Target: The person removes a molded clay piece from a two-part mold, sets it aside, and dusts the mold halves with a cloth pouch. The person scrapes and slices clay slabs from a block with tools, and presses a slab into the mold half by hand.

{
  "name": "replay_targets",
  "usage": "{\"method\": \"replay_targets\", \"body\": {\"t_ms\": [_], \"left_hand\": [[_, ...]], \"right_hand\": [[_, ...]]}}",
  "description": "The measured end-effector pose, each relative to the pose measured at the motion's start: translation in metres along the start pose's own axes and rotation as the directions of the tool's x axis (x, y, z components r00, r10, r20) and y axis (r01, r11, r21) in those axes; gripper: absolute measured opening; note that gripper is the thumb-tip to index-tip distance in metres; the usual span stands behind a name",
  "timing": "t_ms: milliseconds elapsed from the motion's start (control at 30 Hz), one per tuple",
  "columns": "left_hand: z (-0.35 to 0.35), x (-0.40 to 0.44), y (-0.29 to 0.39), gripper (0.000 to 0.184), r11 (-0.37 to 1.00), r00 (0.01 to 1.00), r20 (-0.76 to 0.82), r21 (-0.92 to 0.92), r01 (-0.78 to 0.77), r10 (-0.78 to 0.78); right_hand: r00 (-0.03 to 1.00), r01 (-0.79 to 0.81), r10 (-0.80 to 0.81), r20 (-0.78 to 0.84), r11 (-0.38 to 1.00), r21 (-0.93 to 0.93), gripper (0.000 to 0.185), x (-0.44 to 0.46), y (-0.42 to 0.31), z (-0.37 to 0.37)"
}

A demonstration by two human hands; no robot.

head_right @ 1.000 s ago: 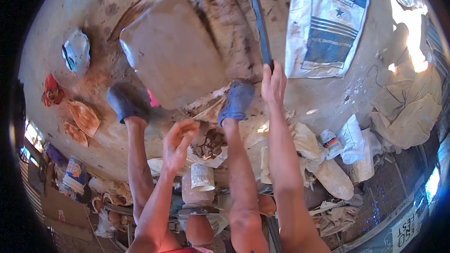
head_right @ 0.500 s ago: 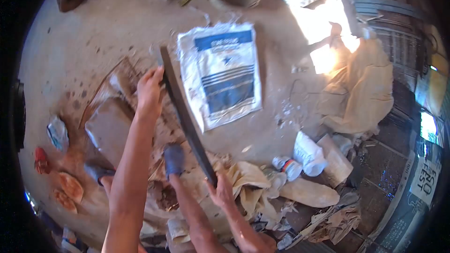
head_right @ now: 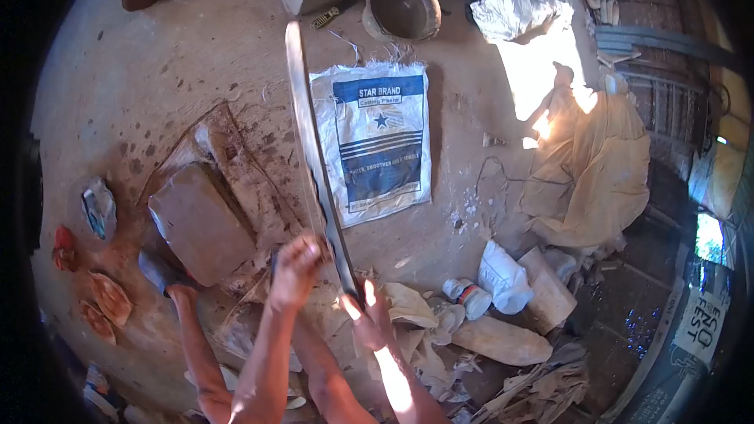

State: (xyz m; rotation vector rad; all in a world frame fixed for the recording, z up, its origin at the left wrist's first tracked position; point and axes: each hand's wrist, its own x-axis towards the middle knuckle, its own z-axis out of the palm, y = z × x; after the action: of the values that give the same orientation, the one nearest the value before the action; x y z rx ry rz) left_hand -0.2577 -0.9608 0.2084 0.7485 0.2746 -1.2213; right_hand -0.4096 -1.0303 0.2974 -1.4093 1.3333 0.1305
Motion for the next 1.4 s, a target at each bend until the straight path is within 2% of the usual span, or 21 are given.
{"method": "replay_targets", "body": {"t_ms": [33, 67, 100, 133, 167, 233, 267, 333, 367, 400, 433, 500, 600, 667, 700, 767, 800, 900, 1067, 1200, 1400], "left_hand": [[0.010, -0.021, -0.007, 0.012, 0.998, 0.999, -0.044, -0.068, 0.007, -0.010], [-0.007, -0.037, -0.040, 0.010, 0.999, 0.996, -0.092, 0.046, 0.023, -0.018], [-0.002, -0.057, -0.039, 0.010, 0.984, 0.985, -0.101, 0.096, 0.150, -0.141], [-0.001, -0.072, -0.063, 0.016, 0.973, 0.982, -0.091, 0.148, 0.179, -0.167], [-0.002, -0.088, -0.086, 0.016, 0.976, 0.982, -0.102, 0.138, 0.170, -0.157], [-0.004, -0.109, -0.110, 0.039, 0.962, 0.978, -0.007, -0.181, 0.204, -0.209], [-0.003, -0.109, -0.100, 0.039, 0.963, 0.979, -0.026, -0.192, 0.192, -0.201], [-0.001, -0.102, -0.056, 0.074, 0.968, 0.982, 0.029, -0.167, 0.189, -0.186], [-0.009, -0.096, -0.019, 0.098, 0.938, 0.950, 0.124, -0.163, 0.305, -0.287], [-0.021, -0.090, 0.006, 0.091, 0.978, 0.981, 0.094, 0.135, 0.158, -0.172], [-0.046, -0.083, 0.022, 0.088, 0.829, 0.998, 0.043, 0.560, 0.006, -0.037], [-0.100, -0.082, 0.100, 0.083, 0.432, 0.921, 0.032, 0.877, -0.212, 0.388], [-0.183, -0.085, 0.224, 0.092, -0.178, 0.657, 0.236, 0.972, -0.155, 0.716], [-0.228, -0.097, 0.282, 0.083, -0.383, 0.766, 0.203, 0.922, 0.061, 0.610], [-0.265, -0.102, 0.294, 0.083, -0.374, 0.773, 0.185, 0.925, 0.072, 0.607], [-0.335, -0.112, 0.300, 0.064, -0.431, 0.921, 0.173, 0.902, -0.006, 0.349], [-0.354, -0.114, 0.298, 0.064, -0.422, 0.926, 0.163, 0.906, -0.004, 0.340], [-0.391, -0.119, 0.294, 0.038, -0.257, 0.846, 0.050, 0.961, 0.105, 0.531], [-0.441, -0.098, 0.268, 0.041, -0.182, 0.742, -0.139, 0.925, 0.334, 0.655], [-0.462, -0.092, 0.260, 0.039, -0.118, 0.723, -0.205, 0.922, 0.369, 0.660], [-0.475, -0.097, 0.258, 0.045, -0.048, 0.716, -0.253, 0.927, 0.371, 0.650]], "right_hand": [[0.982, 0.180, -0.177, -0.072, 0.983, 0.041, 0.027, 0.009, -0.013, 0.012], [0.974, 0.222, -0.224, -0.035, 0.974, -0.036, 0.025, 0.021, -0.027, 0.011], [0.965, 0.262, -0.263, 0.005, 0.959, -0.107, 0.024, 0.026, -0.038, 0.010], [0.915, 0.378, -0.403, -0.012, 0.869, -0.319, 0.028, 0.035, -0.020, 0.008], [0.983, 0.129, -0.150, -0.108, 0.976, -0.177, 0.024, 0.029, -0.068, 0.024], [0.957, 0.238, -0.276, -0.094, 0.925, -0.295, 0.021, 0.031, -0.075, 0.032], [0.949, 0.267, -0.308, -0.061, 0.894, -0.360, 0.026, 0.027, -0.076, 0.033], [0.896, 0.396, -0.445, 0.010, 0.787, -0.472, 0.032, 0.019, -0.078, 0.038], [0.843, 0.490, -0.535, 0.062, 0.714, -0.500, 0.032, 0.014, -0.077, 0.044], [0.893, 0.414, -0.447, 0.041, 0.784, -0.462, 0.033, 0.009, -0.085, 0.053], [0.933, 0.336, -0.359, 0.029, 0.839, -0.429, 0.034, 0.010, -0.094, 0.060], [0.936, 0.328, -0.309, 0.166, 0.602, -0.728, 0.038, 0.025, -0.092, 0.053], [0.664, 0.714, -0.505, 0.552, 0.208, -0.669, 0.041, 0.071, -0.116, 0.076], [0.564, 0.799, -0.441, 0.698, 0.079, -0.596, 0.042, 0.103, -0.138, 0.107], [0.503, 0.835, -0.448, 0.739, 0.030, -0.550, 0.042, 0.124, -0.143, 0.123], [0.417, 0.873, -0.458, 0.785, -0.041, -0.487, 0.042, 0.163, -0.152, 0.162], [0.399, 0.877, -0.462, 0.792, -0.059, -0.477, 0.042, 0.180, -0.155, 0.183], [0.513, 0.815, -0.409, 0.754, -0.045, -0.578, 0.035, 0.228, -0.153, 0.243], [0.530, 0.776, -0.417, 0.738, -0.111, -0.620, 0.032, 0.282, -0.140, 0.315], [0.641, 0.710, -0.324, 0.696, -0.094, -0.698, 0.040, 0.300, -0.126, 0.337], [0.659, 0.701, -0.245, 0.711, -0.144, -0.699, 0.048, 0.303, -0.132, 0.358]]}}
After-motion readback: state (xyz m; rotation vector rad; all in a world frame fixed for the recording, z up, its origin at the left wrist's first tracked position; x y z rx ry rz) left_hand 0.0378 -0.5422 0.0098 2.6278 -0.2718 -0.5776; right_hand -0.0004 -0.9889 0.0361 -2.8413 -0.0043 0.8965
